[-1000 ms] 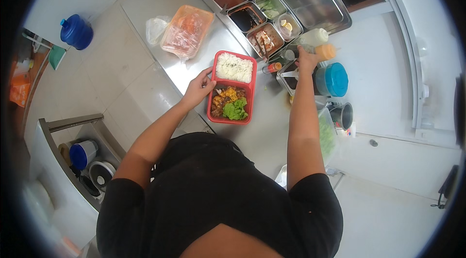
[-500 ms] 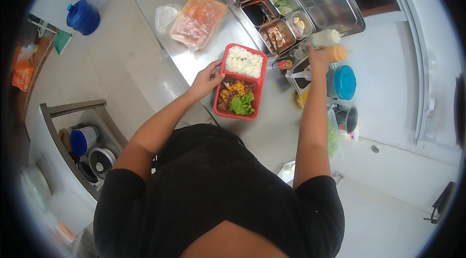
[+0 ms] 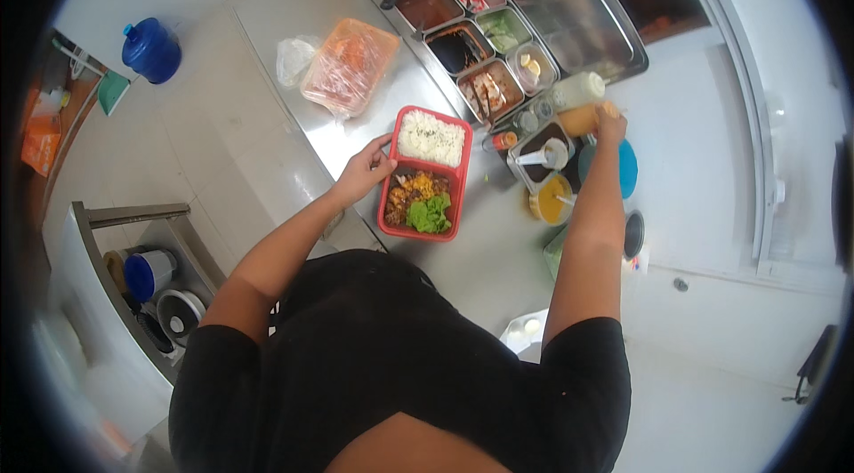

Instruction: The person assembles a bento box by placing rice, fried chicken, cheese, sauce, and lettuce into a red container. They use kitchen shears to cut the chicken and a spoon to add sauce, then arrange the items in the container.

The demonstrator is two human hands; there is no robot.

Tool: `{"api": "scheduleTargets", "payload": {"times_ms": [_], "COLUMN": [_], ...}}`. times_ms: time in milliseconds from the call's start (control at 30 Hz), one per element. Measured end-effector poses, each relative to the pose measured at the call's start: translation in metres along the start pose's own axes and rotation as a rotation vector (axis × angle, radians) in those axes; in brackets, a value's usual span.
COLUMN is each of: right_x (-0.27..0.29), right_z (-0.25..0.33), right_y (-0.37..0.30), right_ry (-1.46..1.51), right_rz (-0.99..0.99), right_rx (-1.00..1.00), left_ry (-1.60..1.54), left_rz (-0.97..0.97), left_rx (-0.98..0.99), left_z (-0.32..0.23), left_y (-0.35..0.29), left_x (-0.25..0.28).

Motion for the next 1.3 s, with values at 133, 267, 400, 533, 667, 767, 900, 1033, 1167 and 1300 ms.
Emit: {"api": "scheduleTargets", "payload": {"times_ms": [133,267,400,533,667,767,900,1033,1167,1300], "right_x": [0.016,0.058,0.076,0.041,0.022,0.017,0.014,0.012,0.031,0.087], "right_z": [0.009,0.025,0.033,0.020,0.016,0.017,0.020,0.015,0.028,0.066], "right_y": [-0.016,-0.021,-0.009,-0.021,-0.025,-0.016,-0.011,-0.016,-0.029,-0.066], "right_ry": [-0.320,-0.030,-0.117,-0.252,-0.224,-0.101,-0.249,-0.205,-0.276,-0.198], "right_rz": [-0.220,-0.290,0.000,0.159,-0.110,-0.025,-0.102,-0.131,-0.293,-0.381], "right_rx": [0.189,0.470,0.302,0.129,0.146,-0.022,0.108,0.147,0.227,0.481], "left_ry": [-0.152,0.200,0.359,0.380,0.358,0.342,0.330,0.328,0.437,0.515], "left_rz": [-0.109,-0.164,-0.170,-0.162,-0.138,-0.185,-0.296,-0.340,-0.319,-0.238], "left_rx": [0.038,-0.068,-0.148,-0.186,-0.150,-0.115,-0.090,-0.081,-0.211,-0.451], "left_z": [0.000,-0.018,-0.047,-0.065,-0.066,-0.065,-0.065,-0.072,-0.102,-0.145], "left_y": [-0.003,-0.014,-0.013,-0.005,-0.020,-0.039,-0.064,-0.071,-0.059,-0.023], "left_x": [-0.002,0.007,0.007,0.003,0.008,0.018,0.032,0.039,0.037,0.022]}}
Point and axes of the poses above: each hand's wrist, its own y-axis towards the middle knuckle, its own x-axis out of the back of the hand, z = x × y, the point moved 2 cm from there along y, towards the middle knuckle, and after that the axes turned 11 degrees about -x, right-handed, at the moved point
